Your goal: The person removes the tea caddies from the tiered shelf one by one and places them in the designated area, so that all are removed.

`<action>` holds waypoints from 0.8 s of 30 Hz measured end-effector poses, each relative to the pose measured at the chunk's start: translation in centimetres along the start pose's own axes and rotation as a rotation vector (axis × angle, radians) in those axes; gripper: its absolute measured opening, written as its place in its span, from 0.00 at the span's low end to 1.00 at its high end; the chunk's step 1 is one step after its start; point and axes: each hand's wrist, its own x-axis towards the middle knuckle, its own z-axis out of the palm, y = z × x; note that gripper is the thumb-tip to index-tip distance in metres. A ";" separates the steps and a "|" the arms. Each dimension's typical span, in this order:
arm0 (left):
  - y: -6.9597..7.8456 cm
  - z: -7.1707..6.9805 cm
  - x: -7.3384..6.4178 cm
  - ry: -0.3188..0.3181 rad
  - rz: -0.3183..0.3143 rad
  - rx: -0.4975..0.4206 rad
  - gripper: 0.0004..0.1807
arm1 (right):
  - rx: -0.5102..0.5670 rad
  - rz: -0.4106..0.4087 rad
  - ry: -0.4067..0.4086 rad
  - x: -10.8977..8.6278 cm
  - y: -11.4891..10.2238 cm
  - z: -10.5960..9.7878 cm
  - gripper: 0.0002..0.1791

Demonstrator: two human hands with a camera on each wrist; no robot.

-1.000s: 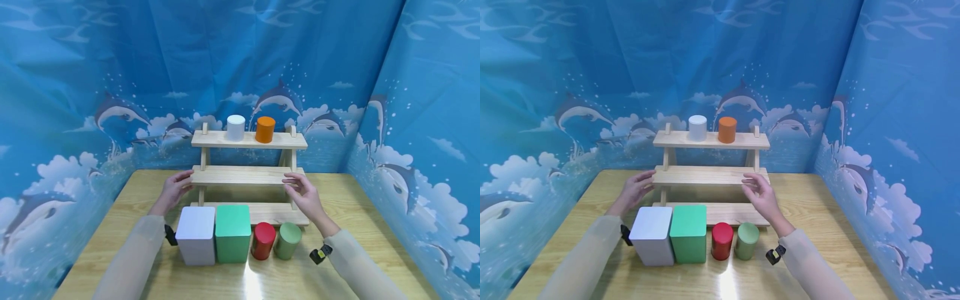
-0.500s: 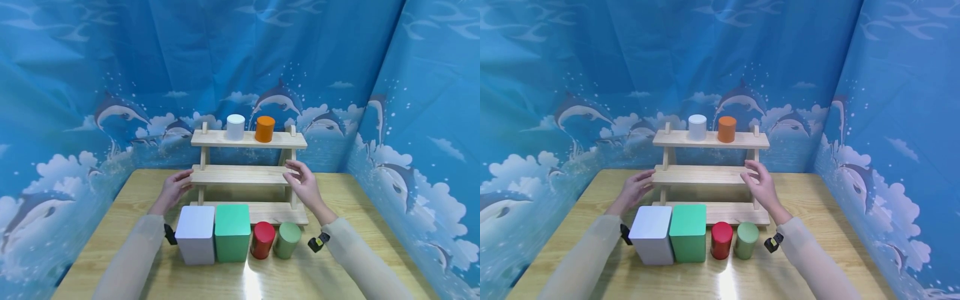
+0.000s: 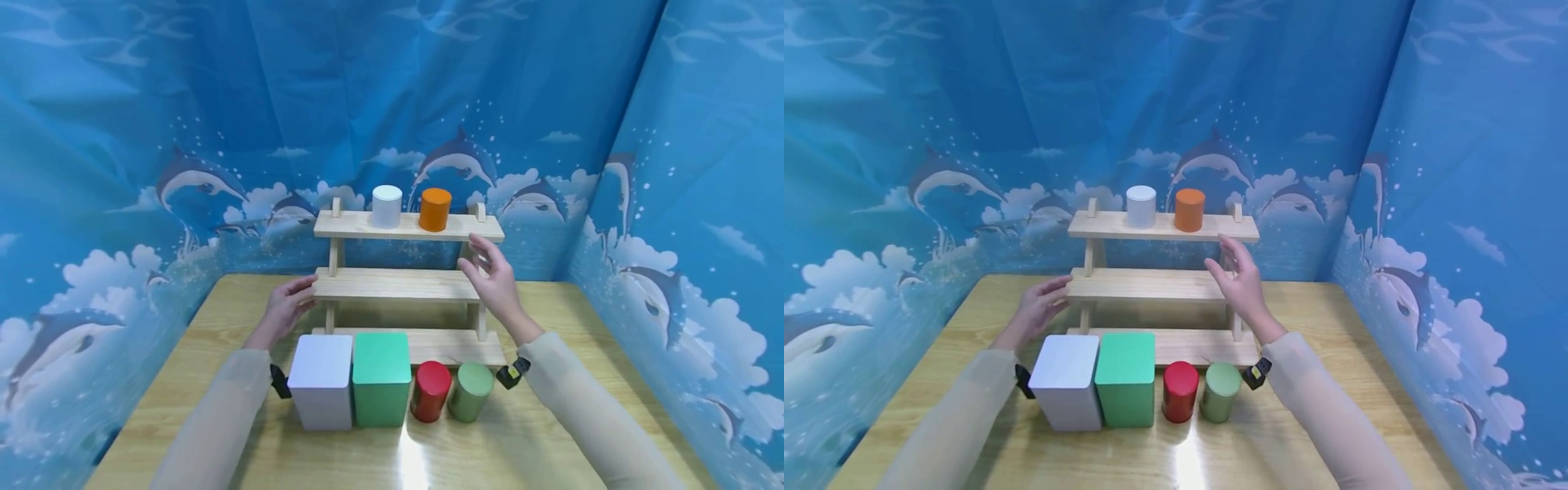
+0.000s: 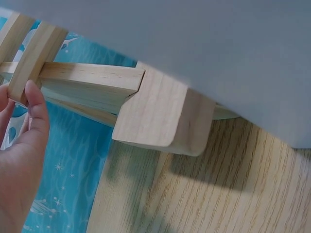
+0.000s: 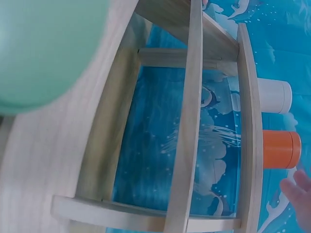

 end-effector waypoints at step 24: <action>-1.0 -0.5 0.8 0.012 0.023 -0.024 0.26 | -0.071 0.141 0.017 5.9 4.2 1.9 0.27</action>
